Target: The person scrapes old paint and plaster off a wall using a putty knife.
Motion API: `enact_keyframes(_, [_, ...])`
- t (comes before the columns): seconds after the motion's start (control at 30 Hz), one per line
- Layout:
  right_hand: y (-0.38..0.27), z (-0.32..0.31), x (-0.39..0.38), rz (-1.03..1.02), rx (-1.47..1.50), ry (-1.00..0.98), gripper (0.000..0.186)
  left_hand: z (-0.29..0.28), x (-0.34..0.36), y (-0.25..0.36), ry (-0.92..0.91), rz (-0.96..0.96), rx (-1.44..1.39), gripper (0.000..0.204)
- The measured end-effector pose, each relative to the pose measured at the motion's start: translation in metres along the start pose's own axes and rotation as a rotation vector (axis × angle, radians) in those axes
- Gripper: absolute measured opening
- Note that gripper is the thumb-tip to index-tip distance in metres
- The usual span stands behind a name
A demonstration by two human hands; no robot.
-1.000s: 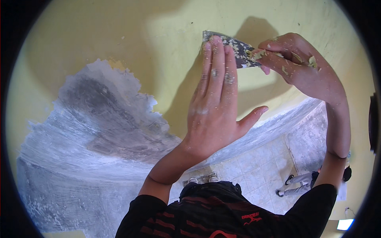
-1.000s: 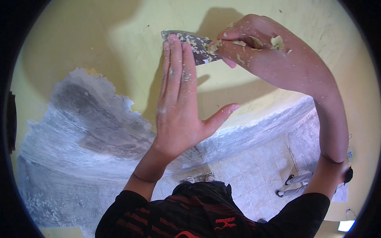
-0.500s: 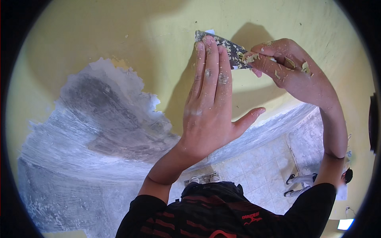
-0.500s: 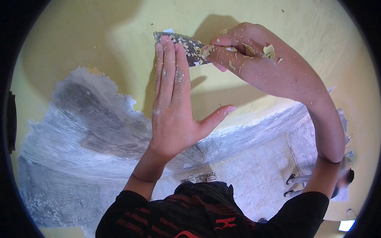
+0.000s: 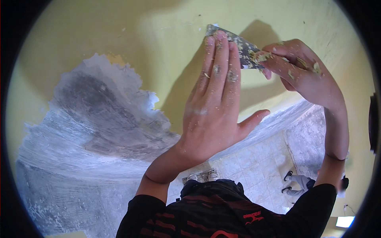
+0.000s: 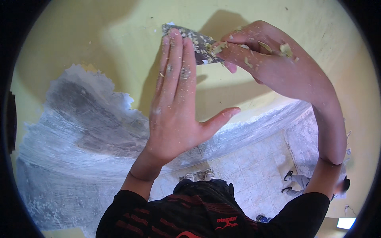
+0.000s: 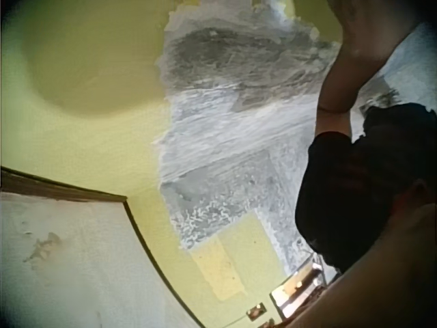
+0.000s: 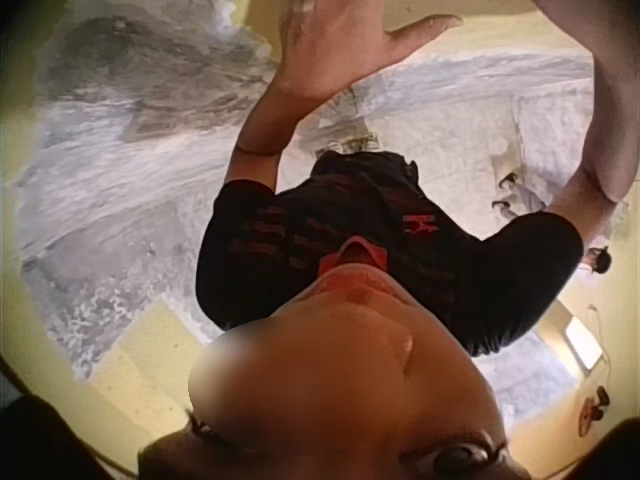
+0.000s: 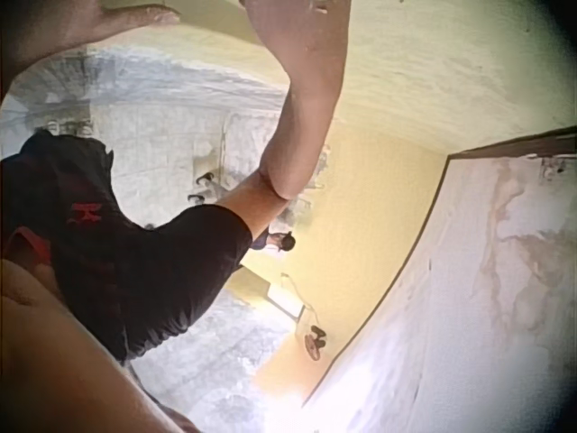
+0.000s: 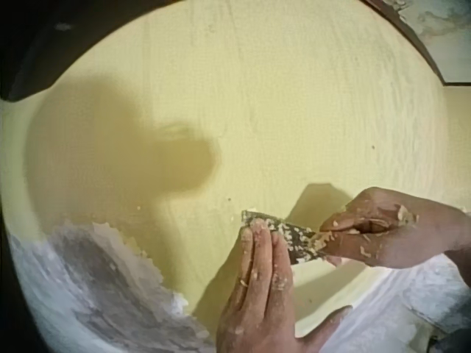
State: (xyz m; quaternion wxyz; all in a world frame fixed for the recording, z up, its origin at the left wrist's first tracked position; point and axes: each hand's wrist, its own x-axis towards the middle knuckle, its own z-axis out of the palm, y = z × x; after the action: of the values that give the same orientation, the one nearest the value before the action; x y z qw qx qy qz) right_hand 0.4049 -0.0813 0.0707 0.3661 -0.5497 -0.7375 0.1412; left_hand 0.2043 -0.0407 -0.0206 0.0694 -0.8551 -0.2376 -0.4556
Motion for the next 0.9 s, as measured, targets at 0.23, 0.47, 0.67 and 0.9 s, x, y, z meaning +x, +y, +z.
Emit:
enact_keyframes(0.23, [0.026, -0.005, 0.001, -0.292, -0.152, -0.038, 0.014, 0.005, 0.002, 0.005, -0.015, -0.009, 0.030, 0.108])
enact_keyframes(0.47, [0.002, -0.003, 0.005, 0.130, 0.079, -0.063, 0.020, -0.004, 0.001, 0.005, 0.015, -0.020, 0.017, 0.103])
enact_keyframes(0.67, [-0.013, -0.007, 0.005, 0.206, 0.008, -0.055, 0.022, 0.000, 0.002, 0.005, 0.024, -0.026, -0.033, 0.103])
enact_keyframes(0.9, [0.020, -0.004, 0.008, -0.499, -0.290, -0.038, 0.022, -0.007, -0.003, -0.001, 0.044, -0.029, 0.008, 0.102])
